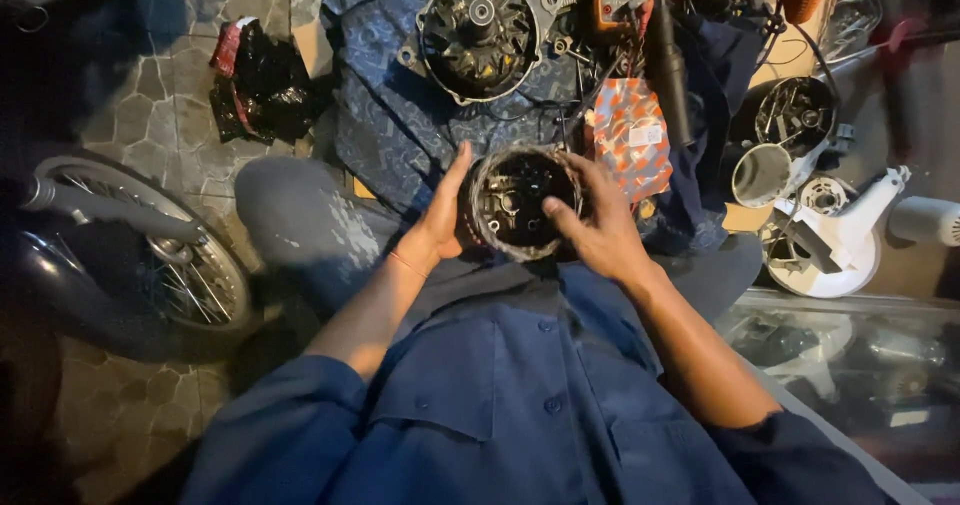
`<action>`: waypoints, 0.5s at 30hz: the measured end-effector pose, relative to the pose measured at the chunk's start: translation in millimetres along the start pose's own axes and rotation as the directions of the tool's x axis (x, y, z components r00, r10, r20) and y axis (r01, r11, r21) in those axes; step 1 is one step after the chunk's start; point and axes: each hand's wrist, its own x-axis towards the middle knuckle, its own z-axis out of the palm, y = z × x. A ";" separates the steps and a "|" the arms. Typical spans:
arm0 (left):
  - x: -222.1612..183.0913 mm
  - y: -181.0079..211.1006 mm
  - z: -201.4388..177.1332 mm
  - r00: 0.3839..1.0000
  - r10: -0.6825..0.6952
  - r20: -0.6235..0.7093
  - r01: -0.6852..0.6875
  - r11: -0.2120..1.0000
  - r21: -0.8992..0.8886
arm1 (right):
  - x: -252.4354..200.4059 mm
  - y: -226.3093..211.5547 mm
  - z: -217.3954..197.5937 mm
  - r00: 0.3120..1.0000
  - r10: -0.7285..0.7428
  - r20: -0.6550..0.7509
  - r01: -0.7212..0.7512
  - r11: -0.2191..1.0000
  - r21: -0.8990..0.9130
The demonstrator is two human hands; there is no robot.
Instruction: Inspecting the internal components of a disassembled alternator by rotating the housing and using a screwdriver to probe the parts.
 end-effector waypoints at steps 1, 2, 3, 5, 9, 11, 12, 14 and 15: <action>-3.4 0.6 2.3 1.000 0.021 0.007 -0.021 1.000 -0.011 | 0.0 0.2 1.0 0.998 0.058 -0.007 -0.058 0.998 0.013; -5.9 1.4 -0.1 1.000 0.019 0.005 -0.019 1.000 -0.012 | -2.1 -2.0 3.5 0.998 0.061 -0.006 -0.060 0.998 0.014; -8.0 4.1 -2.3 0.997 0.067 -0.027 -0.065 0.996 0.063 | -2.2 -4.4 6.3 0.992 0.129 -0.017 -0.127 0.989 0.075; -19.5 8.6 6.1 0.991 0.119 -0.057 -0.110 0.984 0.138 | -4.1 -8.8 10.7 0.980 0.196 -0.021 -0.191 0.972 0.136; -29.7 9.0 4.7 0.945 0.287 -0.154 -0.179 0.853 0.490 | -8.6 -7.9 15.7 0.937 0.345 0.042 -0.347 0.917 0.197; -24.6 4.7 -12.0 0.948 0.283 -0.149 -0.158 0.819 0.551 | -9.8 -3.7 16.2 0.935 0.349 0.057 -0.353 0.911 0.212; -24.2 1.3 -17.5 0.952 0.264 -0.152 -0.136 0.816 0.562 | -10.8 -2.1 15.7 0.942 0.329 0.066 -0.334 0.909 0.249; -17.0 -11.8 -36.2 0.958 0.244 -0.154 -0.115 0.811 0.573 | -10.6 0.5 12.2 0.949 0.308 0.071 -0.315 0.905 0.285; -10.5 -21.1 -49.7 0.958 0.245 -0.150 -0.118 0.811 0.574 | -8.9 1.4 9.6 0.961 0.268 0.072 -0.277 0.912 0.303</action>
